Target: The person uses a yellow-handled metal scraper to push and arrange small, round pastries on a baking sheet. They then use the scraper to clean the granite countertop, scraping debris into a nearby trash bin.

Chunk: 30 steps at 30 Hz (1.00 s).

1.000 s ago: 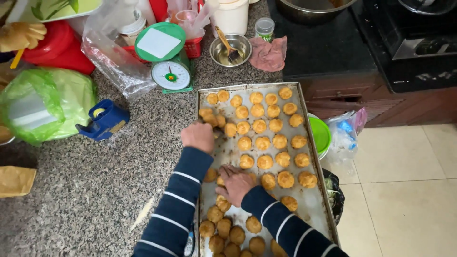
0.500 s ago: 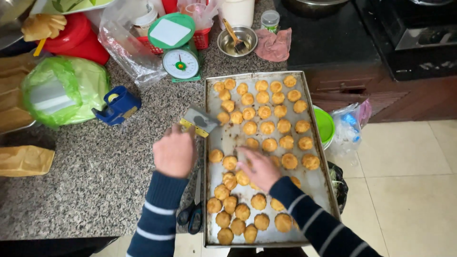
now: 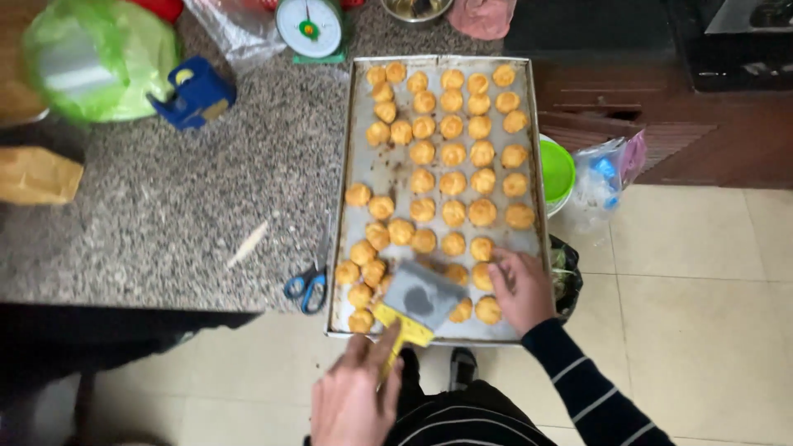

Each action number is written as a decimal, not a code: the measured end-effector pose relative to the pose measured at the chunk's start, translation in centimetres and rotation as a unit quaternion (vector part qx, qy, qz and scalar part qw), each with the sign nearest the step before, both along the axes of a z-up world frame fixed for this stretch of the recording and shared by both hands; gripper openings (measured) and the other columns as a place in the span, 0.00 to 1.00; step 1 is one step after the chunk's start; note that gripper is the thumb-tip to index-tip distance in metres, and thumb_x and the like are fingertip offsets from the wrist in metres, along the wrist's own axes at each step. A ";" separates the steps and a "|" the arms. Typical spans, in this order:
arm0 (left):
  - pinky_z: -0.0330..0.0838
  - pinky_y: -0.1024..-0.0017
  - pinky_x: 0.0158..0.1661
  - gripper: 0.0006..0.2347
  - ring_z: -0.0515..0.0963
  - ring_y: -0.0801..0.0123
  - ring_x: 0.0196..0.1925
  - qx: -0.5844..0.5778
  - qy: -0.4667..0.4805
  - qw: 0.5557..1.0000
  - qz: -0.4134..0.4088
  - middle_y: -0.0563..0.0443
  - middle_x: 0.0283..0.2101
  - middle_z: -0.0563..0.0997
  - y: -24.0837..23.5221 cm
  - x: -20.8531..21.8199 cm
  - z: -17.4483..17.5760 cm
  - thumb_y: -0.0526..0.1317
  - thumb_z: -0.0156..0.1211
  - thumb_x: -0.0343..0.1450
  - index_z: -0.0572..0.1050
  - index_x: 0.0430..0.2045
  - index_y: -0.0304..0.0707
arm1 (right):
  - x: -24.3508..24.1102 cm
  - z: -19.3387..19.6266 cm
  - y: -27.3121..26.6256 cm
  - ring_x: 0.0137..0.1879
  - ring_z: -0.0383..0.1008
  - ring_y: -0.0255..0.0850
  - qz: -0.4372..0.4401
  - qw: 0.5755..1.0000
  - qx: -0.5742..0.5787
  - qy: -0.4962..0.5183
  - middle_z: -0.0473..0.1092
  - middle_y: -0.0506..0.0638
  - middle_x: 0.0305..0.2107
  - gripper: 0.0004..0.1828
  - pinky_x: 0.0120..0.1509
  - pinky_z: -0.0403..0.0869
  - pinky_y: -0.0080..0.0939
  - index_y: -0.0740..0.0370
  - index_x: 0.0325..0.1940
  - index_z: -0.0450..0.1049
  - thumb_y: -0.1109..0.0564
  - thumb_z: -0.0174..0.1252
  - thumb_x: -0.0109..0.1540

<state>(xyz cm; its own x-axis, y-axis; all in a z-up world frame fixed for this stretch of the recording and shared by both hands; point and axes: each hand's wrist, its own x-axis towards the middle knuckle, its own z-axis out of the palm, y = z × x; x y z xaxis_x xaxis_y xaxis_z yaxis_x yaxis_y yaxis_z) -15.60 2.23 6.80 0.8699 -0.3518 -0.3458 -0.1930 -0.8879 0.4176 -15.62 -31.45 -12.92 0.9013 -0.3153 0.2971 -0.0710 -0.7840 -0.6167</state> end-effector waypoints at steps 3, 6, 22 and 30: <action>0.89 0.38 0.36 0.25 0.89 0.45 0.35 0.006 0.039 0.999 -0.011 0.46 0.44 0.78 -2.2 -5.8 -2.1 0.47 0.60 0.79 0.71 0.76 0.64 | -3.2 0.2 0.2 0.51 0.79 0.55 0.046 0.998 -0.036 -0.004 0.79 0.52 0.40 0.19 0.61 0.76 0.54 0.55 0.63 0.82 0.49 0.60 0.71; 0.83 0.40 0.27 0.23 0.88 0.42 0.32 0.069 -0.001 0.998 0.004 0.43 0.42 0.77 -4.4 -9.7 -5.4 0.49 0.61 0.77 0.70 0.71 0.67 | -5.4 -0.3 -0.1 0.53 0.79 0.52 0.097 0.994 -0.044 0.038 0.80 0.52 0.43 0.21 0.59 0.77 0.57 0.60 0.65 0.80 0.46 0.57 0.74; 0.89 0.49 0.34 0.23 0.92 0.46 0.36 0.193 0.051 0.979 0.034 0.36 0.63 0.73 -9.9 -12.4 -11.4 0.39 0.54 0.81 0.63 0.74 0.50 | -6.4 -2.5 -0.4 0.58 0.80 0.61 0.154 0.957 -0.121 0.216 0.68 0.59 0.56 0.39 0.52 0.87 0.68 0.53 0.79 0.67 0.33 0.62 0.70; 0.88 0.46 0.31 0.32 0.91 0.46 0.31 0.160 0.013 0.987 0.018 0.29 0.63 0.73 -10.1 -12.2 -15.4 0.37 0.54 0.79 0.54 0.83 0.45 | -5.9 -4.2 -0.5 0.55 0.81 0.64 0.103 0.969 -0.094 0.206 0.71 0.59 0.56 0.32 0.47 0.84 0.71 0.55 0.65 0.72 0.33 0.65 0.66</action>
<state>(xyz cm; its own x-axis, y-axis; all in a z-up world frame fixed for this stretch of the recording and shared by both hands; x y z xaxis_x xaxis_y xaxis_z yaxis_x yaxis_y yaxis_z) -27.84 -7.90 -8.57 0.8694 -0.1901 -0.4562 -0.1525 -0.9812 0.1184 -21.52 -31.99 -17.16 0.9936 -0.0921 -0.0657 -0.1111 -0.9035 -0.4139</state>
